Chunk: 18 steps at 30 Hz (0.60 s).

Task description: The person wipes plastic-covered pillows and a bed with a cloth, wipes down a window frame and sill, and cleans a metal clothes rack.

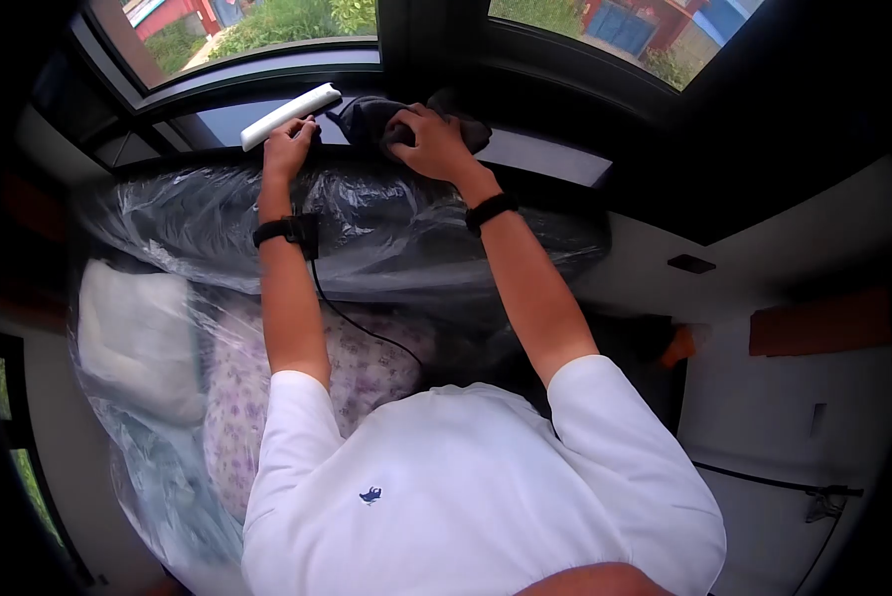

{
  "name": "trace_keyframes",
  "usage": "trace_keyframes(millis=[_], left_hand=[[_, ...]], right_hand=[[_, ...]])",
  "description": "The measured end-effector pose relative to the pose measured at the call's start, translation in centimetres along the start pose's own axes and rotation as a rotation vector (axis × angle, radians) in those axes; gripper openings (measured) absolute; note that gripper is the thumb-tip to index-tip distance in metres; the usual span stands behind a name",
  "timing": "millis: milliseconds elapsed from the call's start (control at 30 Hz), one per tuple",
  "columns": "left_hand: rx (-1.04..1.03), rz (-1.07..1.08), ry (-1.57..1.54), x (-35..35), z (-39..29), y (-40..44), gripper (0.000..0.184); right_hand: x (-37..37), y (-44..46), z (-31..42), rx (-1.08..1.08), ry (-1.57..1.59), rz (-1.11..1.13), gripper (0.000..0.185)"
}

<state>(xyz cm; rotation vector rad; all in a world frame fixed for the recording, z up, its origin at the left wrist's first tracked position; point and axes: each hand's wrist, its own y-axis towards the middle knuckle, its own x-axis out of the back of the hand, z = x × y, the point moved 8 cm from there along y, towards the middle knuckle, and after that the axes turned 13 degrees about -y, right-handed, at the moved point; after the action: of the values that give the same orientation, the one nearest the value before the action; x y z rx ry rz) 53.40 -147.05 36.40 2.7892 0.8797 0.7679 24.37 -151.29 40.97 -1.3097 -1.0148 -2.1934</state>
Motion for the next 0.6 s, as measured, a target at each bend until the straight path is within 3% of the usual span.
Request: trace_keyframes(millis=[133, 233, 367, 400, 467, 533, 600], left_hand=[[0.052, -0.042, 0.247, -0.2, -1.3, 0.6, 0.037], [0.153, 0.072, 0.524, -1.6, -1.5, 1.9, 0.04], [0.206, 0.163, 0.65, -7.3, -7.2, -0.3, 0.041], [0.229, 0.189, 0.57, -10.1, -11.0, -2.5, 0.043], [-0.091, 0.296, 0.346, -16.9, -17.8, -6.4, 0.039], [-0.114, 0.396, 0.161, -22.5, -23.3, -10.9, 0.04], [-0.232, 0.493, 0.174, -25.8, -27.2, -14.5, 0.048]], right_hand=[[8.2, -6.9, -11.7, -0.279, -0.129, -0.128, 0.032], [14.9, -14.6, -20.8, -0.467, -0.311, -0.23, 0.031], [18.9, -20.6, -28.5, -0.527, -0.239, -0.315, 0.032], [19.4, -20.7, -28.0, -0.526, -0.227, -0.312, 0.032], [19.7, -20.1, -25.9, -0.637, -0.494, -0.144, 0.033], [18.5, -18.6, -23.5, -0.564, -0.468, -0.182, 0.033], [15.5, -16.1, -20.9, -0.339, -0.315, -0.169, 0.033]])
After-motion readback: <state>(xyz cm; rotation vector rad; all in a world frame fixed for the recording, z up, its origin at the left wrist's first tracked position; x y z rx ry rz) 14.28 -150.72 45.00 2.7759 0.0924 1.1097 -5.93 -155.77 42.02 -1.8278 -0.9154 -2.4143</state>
